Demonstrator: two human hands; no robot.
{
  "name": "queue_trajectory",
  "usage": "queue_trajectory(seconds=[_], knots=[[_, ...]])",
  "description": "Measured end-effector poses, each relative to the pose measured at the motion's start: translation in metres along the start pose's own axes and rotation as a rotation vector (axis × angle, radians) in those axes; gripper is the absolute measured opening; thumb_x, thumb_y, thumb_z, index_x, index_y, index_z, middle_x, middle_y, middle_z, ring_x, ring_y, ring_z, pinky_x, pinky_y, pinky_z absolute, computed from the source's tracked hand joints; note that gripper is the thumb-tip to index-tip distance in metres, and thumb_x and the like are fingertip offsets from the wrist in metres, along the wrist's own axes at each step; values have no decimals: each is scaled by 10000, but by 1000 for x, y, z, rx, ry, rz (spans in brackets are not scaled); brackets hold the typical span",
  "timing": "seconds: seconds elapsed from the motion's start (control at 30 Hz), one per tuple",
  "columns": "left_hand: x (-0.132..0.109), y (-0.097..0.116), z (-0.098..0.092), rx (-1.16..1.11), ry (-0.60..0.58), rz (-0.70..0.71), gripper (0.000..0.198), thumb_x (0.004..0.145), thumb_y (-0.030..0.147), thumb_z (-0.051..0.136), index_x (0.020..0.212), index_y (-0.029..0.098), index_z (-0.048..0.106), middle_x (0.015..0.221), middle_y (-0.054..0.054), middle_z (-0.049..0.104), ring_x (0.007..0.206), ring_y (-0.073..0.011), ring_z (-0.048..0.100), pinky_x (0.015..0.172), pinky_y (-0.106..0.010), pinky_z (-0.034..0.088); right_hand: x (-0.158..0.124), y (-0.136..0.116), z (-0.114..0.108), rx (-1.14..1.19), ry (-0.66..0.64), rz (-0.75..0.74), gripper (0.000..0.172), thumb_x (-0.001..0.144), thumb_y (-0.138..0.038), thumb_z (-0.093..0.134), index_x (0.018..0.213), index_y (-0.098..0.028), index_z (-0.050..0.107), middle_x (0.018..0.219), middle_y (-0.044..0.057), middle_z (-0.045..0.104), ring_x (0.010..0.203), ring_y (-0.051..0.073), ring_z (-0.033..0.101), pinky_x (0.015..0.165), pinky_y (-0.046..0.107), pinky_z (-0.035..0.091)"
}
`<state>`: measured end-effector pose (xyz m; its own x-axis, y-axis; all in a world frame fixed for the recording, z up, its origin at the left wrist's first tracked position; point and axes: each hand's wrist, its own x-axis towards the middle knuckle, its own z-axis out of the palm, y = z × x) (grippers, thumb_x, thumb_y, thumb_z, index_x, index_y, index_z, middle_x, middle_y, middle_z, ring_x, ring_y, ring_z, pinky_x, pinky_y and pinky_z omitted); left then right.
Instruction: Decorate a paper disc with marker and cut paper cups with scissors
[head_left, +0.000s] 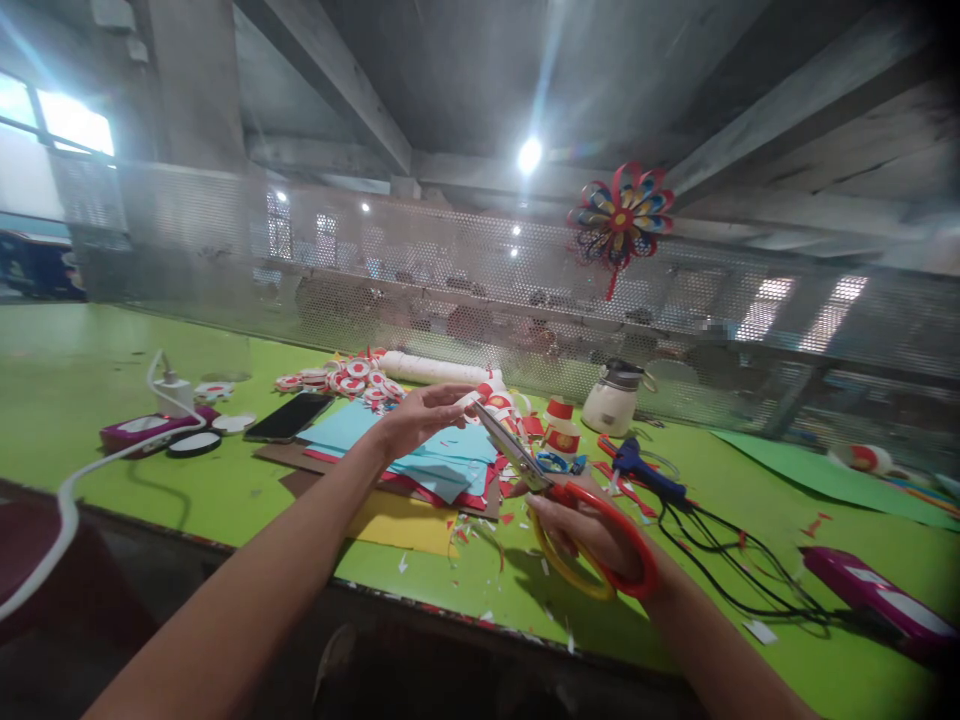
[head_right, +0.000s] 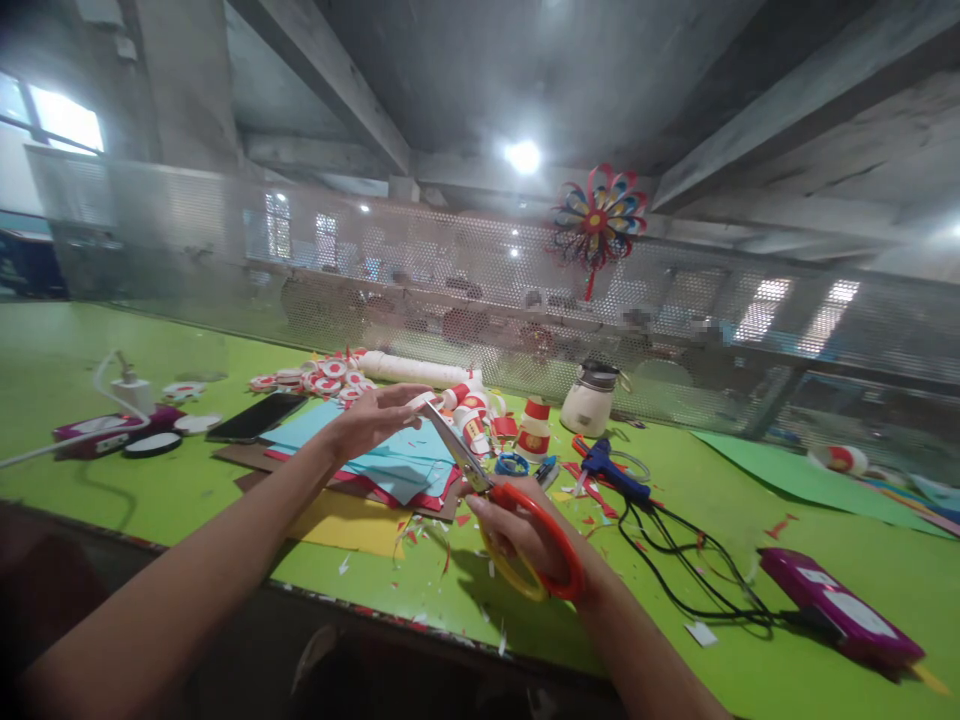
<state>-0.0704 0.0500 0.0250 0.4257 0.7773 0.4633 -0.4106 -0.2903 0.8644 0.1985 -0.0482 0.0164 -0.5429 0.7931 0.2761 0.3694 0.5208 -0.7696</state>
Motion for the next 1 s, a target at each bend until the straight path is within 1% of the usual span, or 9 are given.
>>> queue_trajectory(seconds=[0.17,0.3,0.37,0.5,0.6,0.73,0.87,1.0], knots=[[0,1,2,3,8,3,410,709,202,788,1111,189,711,1147,-109,693,926,-177,640,788,-299,464,-1,0,1,-17,4,-3,440,940,-448,496,584,-191,461,512,-61,442,461,69,413,460,214,351],[-1,3,4,13,9,-5,411,708,213,790,1110,182,710,1029,-104,722,868,-176,649,749,-300,458,0,-5,0,-45,19,-14,442,936,-419,517,564,-191,447,504,-65,432,469,70,402,484,221,348],[-1,3,4,25,11,-14,404,713,219,787,1108,180,712,995,-105,726,864,-182,652,719,-295,449,1,-7,0,-56,25,-16,425,931,-411,528,575,-189,461,511,-62,442,479,74,415,499,225,353],[0,3,3,49,13,-21,383,715,229,787,1088,177,725,995,-111,725,865,-189,650,688,-293,436,2,-9,-1,-51,8,-12,382,908,-427,553,616,-185,504,560,-49,491,511,85,469,510,224,383],[0,4,3,59,13,-15,366,720,235,783,1079,184,730,987,-104,727,862,-183,644,696,-296,434,2,-8,-1,-35,-9,1,406,915,-438,526,598,-187,502,554,-40,497,505,91,479,503,227,395],[0,4,2,70,13,-21,355,724,225,778,1072,175,731,945,-102,731,829,-175,638,691,-299,432,1,-6,-2,-44,-19,4,446,925,-438,509,552,-195,478,519,-37,473,484,97,458,505,246,383],[-1,3,-2,76,-19,-48,372,730,225,772,1093,162,720,889,-104,728,789,-173,631,655,-294,436,0,-7,-2,-70,4,4,447,928,-423,516,543,-206,452,486,-49,443,464,99,427,500,261,349],[-2,3,-6,81,-78,-99,397,789,244,719,1176,167,681,866,-105,718,768,-168,633,636,-285,446,-1,-10,-2,-80,25,17,414,919,-406,540,566,-208,451,488,-59,442,459,95,414,487,257,330]])
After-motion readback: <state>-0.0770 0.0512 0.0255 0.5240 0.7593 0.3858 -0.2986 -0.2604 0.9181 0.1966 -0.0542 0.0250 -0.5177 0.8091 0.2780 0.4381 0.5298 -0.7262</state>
